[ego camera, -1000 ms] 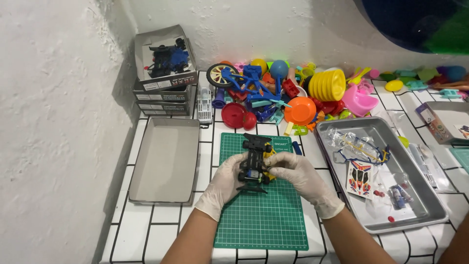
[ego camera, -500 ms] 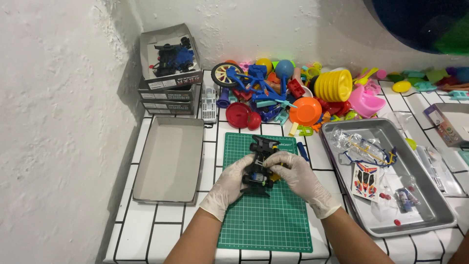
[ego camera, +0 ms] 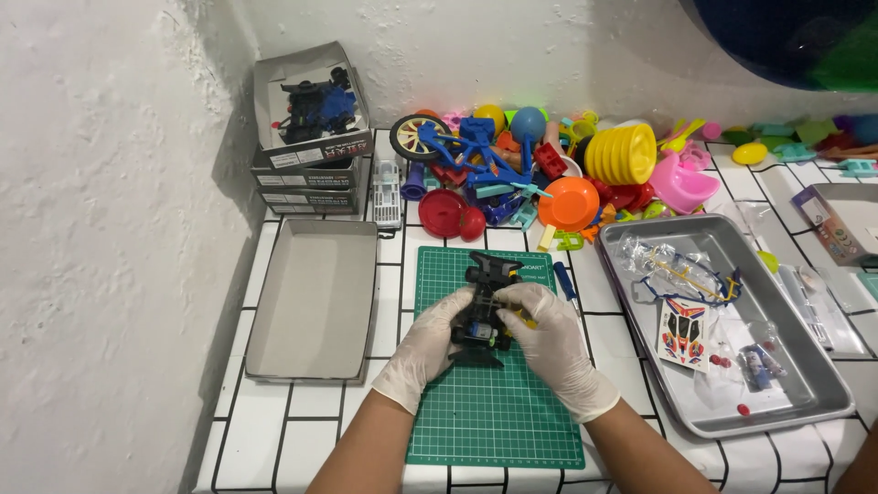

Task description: The person assembles a yellow toy car by attaching red wheels to the chassis. They use a blue screwdriver to tighten the screws on the wheels. Finally, the person places the completed toy car into a gray box.

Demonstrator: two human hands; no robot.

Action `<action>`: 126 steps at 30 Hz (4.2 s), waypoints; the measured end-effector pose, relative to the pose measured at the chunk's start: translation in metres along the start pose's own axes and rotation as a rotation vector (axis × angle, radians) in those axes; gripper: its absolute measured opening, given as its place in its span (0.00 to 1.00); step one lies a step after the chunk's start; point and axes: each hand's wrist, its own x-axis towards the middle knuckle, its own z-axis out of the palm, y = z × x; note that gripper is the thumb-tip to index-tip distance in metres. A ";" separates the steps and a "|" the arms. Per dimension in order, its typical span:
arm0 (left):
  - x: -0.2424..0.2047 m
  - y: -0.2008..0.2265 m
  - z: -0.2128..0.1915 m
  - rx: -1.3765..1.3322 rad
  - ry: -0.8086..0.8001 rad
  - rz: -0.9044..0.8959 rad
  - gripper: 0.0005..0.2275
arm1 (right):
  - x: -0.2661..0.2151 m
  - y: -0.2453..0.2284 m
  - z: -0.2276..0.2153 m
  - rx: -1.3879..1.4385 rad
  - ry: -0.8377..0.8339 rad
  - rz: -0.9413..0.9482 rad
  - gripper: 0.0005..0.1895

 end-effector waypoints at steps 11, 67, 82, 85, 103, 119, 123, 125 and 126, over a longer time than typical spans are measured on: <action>0.010 -0.007 -0.007 -0.011 -0.040 0.015 0.18 | -0.009 -0.001 0.009 -0.058 0.140 -0.148 0.11; 0.018 0.004 -0.011 -0.467 0.070 0.227 0.15 | -0.006 -0.005 0.006 -0.536 -0.303 0.421 0.46; 0.011 0.005 -0.013 -0.459 0.072 0.225 0.13 | -0.002 -0.014 -0.002 -0.278 -0.243 0.578 0.40; 0.009 0.002 -0.013 -0.508 0.039 0.202 0.14 | -0.003 -0.027 -0.010 -0.068 -0.173 0.625 0.37; 0.023 -0.009 -0.018 -0.516 -0.005 0.229 0.16 | -0.035 0.015 0.011 0.463 0.274 0.245 0.24; 0.016 -0.023 0.003 -0.364 -0.026 0.249 0.21 | -0.042 -0.009 0.023 0.063 0.108 -0.323 0.29; 0.025 -0.033 0.001 -0.402 -0.051 0.297 0.21 | -0.043 -0.006 0.024 0.051 0.127 -0.311 0.30; 0.024 -0.034 0.000 -0.345 -0.110 0.349 0.20 | -0.042 -0.008 0.023 0.065 0.127 -0.321 0.29; 0.024 -0.034 -0.001 -0.289 -0.167 0.400 0.20 | -0.042 -0.009 0.023 0.080 0.124 -0.331 0.29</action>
